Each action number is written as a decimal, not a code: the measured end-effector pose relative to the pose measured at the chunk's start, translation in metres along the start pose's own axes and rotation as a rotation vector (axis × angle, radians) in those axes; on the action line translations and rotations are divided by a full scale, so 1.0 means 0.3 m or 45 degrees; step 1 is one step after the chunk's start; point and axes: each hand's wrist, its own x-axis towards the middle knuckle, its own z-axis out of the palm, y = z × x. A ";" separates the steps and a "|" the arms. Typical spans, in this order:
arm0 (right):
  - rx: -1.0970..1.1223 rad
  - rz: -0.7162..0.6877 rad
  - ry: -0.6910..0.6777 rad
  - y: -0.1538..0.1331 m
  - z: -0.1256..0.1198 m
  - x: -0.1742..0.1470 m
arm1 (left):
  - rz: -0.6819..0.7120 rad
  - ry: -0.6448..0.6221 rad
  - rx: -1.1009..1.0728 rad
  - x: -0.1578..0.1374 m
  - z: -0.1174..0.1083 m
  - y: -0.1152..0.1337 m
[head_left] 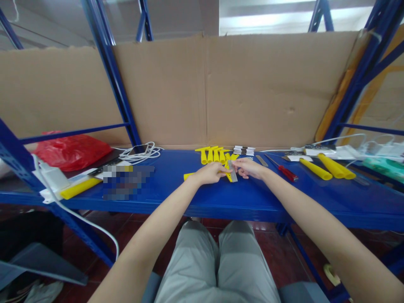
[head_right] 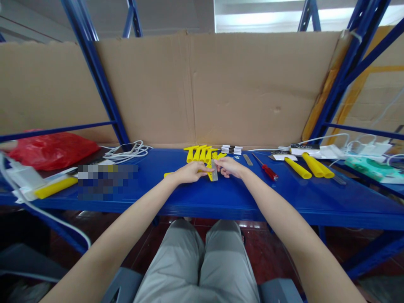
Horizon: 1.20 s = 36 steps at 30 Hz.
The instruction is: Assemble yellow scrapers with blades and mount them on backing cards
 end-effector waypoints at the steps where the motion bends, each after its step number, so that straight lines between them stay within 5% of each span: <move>1: 0.012 0.020 0.016 -0.002 0.005 0.001 | 0.014 0.005 -0.020 0.000 0.000 0.003; 19: 0.130 0.167 0.086 -0.009 0.001 0.014 | -0.085 0.048 0.064 -0.002 0.000 0.018; 28: -0.138 0.293 -0.055 0.004 -0.038 0.026 | -0.062 0.028 0.043 -0.008 -0.006 0.020; 36: -0.563 0.119 0.108 0.006 -0.006 0.018 | -0.040 0.011 0.029 -0.010 -0.018 0.025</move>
